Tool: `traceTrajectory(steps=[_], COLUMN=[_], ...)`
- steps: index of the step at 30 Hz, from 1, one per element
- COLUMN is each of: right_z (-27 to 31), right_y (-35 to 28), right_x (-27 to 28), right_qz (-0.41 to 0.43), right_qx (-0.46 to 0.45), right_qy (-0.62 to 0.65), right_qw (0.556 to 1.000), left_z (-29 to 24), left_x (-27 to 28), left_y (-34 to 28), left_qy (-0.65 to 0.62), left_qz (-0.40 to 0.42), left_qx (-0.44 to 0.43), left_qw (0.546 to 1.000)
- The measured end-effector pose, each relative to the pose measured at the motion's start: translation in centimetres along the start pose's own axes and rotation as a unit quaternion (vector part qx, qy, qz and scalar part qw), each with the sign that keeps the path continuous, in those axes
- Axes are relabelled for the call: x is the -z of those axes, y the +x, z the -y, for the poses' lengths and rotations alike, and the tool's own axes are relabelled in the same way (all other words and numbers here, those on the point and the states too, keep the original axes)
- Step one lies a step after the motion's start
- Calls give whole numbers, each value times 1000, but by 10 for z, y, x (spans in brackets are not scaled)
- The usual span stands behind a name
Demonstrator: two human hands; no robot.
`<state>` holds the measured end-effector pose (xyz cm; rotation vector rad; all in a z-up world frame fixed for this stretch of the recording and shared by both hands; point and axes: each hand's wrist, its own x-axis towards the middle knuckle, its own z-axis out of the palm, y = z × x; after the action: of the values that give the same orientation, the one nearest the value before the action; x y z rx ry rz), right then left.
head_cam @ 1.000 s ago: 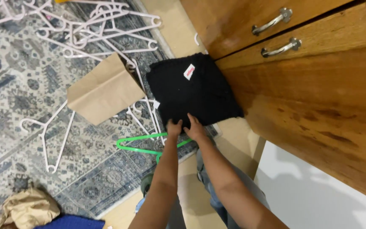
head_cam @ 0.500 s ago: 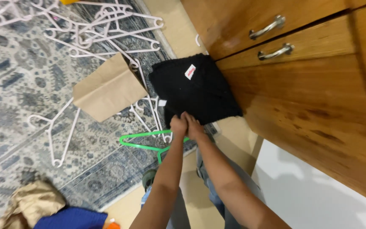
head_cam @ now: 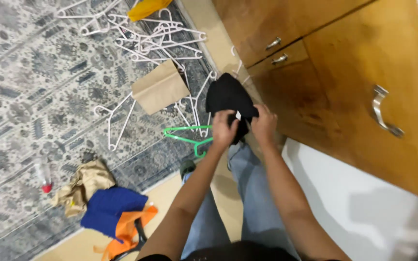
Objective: Organizing clothes hangers into a stack and folding various pieces of fabric on the floor.
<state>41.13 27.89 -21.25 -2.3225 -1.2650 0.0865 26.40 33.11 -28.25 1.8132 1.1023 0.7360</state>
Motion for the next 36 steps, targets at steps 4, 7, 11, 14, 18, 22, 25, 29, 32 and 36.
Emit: traceTrajectory(steps=[4,7,11,14,18,22,25,29,32,36], right_z=[50,61,109,139,162,162,156,156,165,184], right_y=[11,-6,-1,-5,-16,-17,-12,-9,-13,-22], right_x=[101,154,222,265,311,345,367,387,395,407], right_qz=[33,245,88,116,257,243,134,33,20,48], right_qx=[-15,-39,50,59,97,115,127,112,96,108], right_qy=[58,159,210,220,210,256,208,222,227,235], right_qw=[998,955,972,967,938,928,960,968,969,965], left_z=[-38,-71,-147,-203,-237,-230,-204,-193,-226,-254], left_x=[73,109,150,172,179,180,186,208,219,196], left_y=[-11,-41,-46,-52,-77,-101,-104,-93,-88,-93], left_qy=[46,88,153,135,146,152,161,75,40,61], left_qz=[41,105,154,145,152,98,31,66,88,63], left_qx=[58,102,108,90,111,68,-55,7,-34,-135], left_qw=[996,985,970,976,971,981,985,995,995,987])
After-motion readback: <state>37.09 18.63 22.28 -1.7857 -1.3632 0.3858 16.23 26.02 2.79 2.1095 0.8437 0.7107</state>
